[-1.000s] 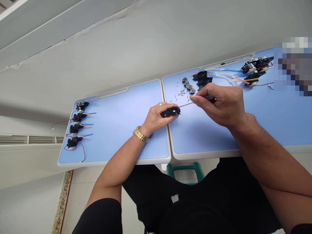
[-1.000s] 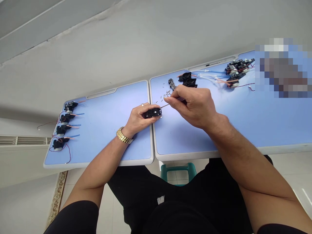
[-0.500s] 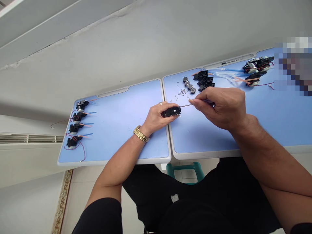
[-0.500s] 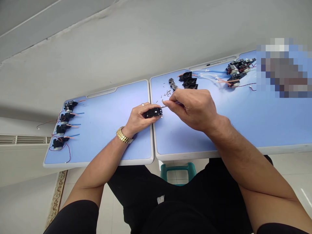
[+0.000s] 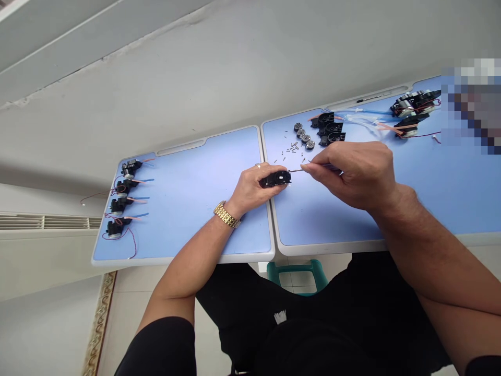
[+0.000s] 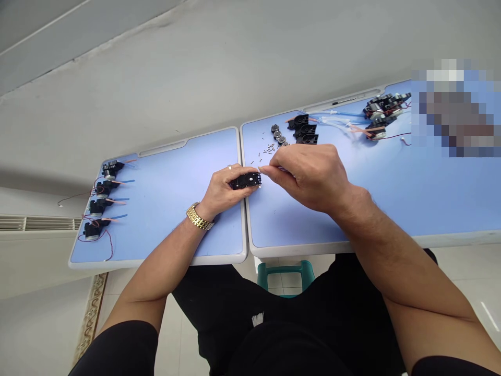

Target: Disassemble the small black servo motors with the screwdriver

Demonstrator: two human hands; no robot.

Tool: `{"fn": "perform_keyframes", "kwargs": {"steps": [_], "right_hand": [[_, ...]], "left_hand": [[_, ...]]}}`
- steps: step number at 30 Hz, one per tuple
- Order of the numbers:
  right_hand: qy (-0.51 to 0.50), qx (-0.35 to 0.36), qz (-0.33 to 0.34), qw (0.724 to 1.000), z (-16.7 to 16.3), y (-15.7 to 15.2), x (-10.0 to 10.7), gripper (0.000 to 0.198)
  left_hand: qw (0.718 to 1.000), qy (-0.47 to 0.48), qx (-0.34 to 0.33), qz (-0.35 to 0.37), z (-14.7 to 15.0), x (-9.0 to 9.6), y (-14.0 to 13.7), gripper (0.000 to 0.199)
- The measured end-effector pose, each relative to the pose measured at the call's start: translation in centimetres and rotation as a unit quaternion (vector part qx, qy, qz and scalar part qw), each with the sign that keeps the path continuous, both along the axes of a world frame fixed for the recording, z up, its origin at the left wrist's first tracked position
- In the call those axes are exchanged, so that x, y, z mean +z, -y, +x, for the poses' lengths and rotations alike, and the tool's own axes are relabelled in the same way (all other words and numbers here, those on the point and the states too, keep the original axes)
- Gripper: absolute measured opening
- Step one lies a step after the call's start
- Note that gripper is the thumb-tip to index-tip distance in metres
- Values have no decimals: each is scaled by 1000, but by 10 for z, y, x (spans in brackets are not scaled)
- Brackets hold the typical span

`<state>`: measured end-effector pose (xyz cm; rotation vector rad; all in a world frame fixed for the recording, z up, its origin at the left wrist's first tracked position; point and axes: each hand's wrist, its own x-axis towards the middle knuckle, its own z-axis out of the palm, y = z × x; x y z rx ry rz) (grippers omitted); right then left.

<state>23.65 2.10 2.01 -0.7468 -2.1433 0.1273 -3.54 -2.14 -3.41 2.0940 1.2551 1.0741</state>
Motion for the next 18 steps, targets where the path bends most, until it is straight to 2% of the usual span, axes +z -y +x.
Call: {"fn": "perform_keyframes", "kwargs": {"steps": [8, 12, 18], "right_hand": [[40, 36, 43, 998, 2, 2, 2, 45], [36, 52, 35, 997, 1, 2, 4, 44], [41, 31, 44, 998, 1, 3, 1, 45]], "left_hand": [[1000, 0, 2, -4, 0, -1, -1, 29], [1000, -3, 5, -11, 0, -1, -1, 31], [1000, -3, -9, -1, 0, 1, -1, 30]]}}
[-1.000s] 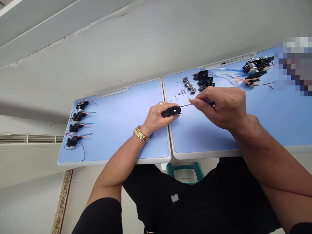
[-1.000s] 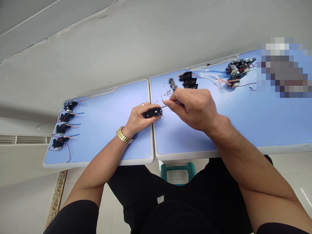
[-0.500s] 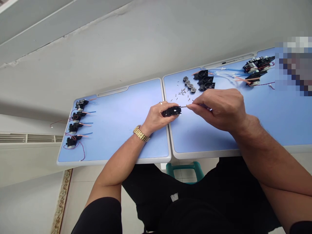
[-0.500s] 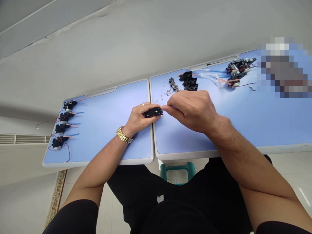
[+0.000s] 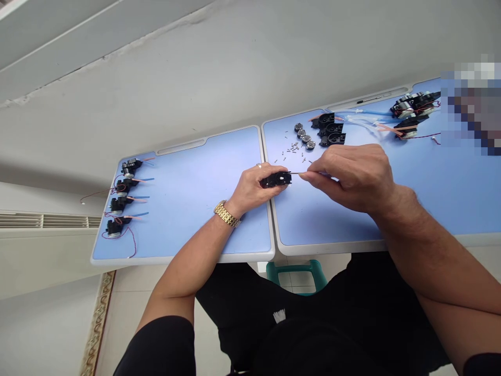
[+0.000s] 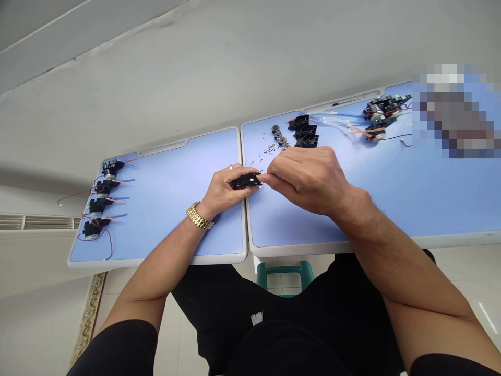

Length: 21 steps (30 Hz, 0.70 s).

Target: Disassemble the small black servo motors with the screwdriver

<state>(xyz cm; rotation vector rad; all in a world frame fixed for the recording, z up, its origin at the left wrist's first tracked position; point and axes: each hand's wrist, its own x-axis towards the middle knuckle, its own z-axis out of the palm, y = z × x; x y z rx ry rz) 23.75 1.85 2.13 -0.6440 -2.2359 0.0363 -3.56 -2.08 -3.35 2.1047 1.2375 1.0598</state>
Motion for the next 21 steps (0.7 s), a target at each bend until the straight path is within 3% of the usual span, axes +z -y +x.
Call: {"fn": "perform_keyframes", "kwargs": {"steps": [8, 15, 21], "right_hand": [[-23, -47, -32, 998, -2, 0, -2, 51], [-36, -45, -47, 997, -3, 0, -1, 53], [-43, -45, -18, 998, -3, 0, -1, 47]], "left_hand": [[1000, 7, 2, -24, 1, 1, 1, 30], [1000, 21, -6, -12, 1, 0, 0, 30], [1000, 8, -7, 0, 1, 1, 0, 30]]}}
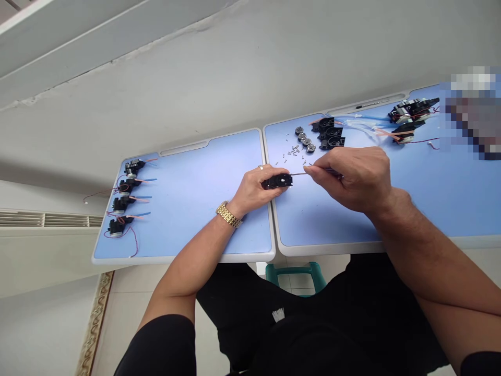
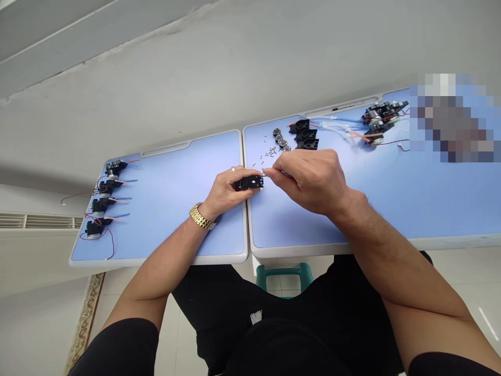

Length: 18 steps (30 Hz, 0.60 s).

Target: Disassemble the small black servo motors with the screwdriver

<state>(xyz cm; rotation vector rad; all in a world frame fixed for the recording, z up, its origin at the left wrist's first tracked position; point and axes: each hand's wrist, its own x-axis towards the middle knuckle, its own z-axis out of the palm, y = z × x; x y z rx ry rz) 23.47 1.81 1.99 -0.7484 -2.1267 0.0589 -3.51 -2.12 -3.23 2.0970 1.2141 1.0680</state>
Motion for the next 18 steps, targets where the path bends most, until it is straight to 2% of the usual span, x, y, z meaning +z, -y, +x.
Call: {"fn": "perform_keyframes", "kwargs": {"steps": [5, 10, 14, 18], "right_hand": [[3, 2, 10, 1000, -1, -1, -3, 48], [-40, 29, 54, 997, -4, -1, -6, 30], [-35, 30, 40, 998, -6, 2, -6, 14], [-46, 44, 22, 998, -7, 2, -5, 11]], "left_hand": [[1000, 2, 6, -10, 0, -2, -1, 29], [999, 32, -8, 0, -2, -6, -1, 31], [999, 25, 4, -21, -3, -6, 1, 31], [999, 41, 1, -19, -3, -4, 2, 28]]}}
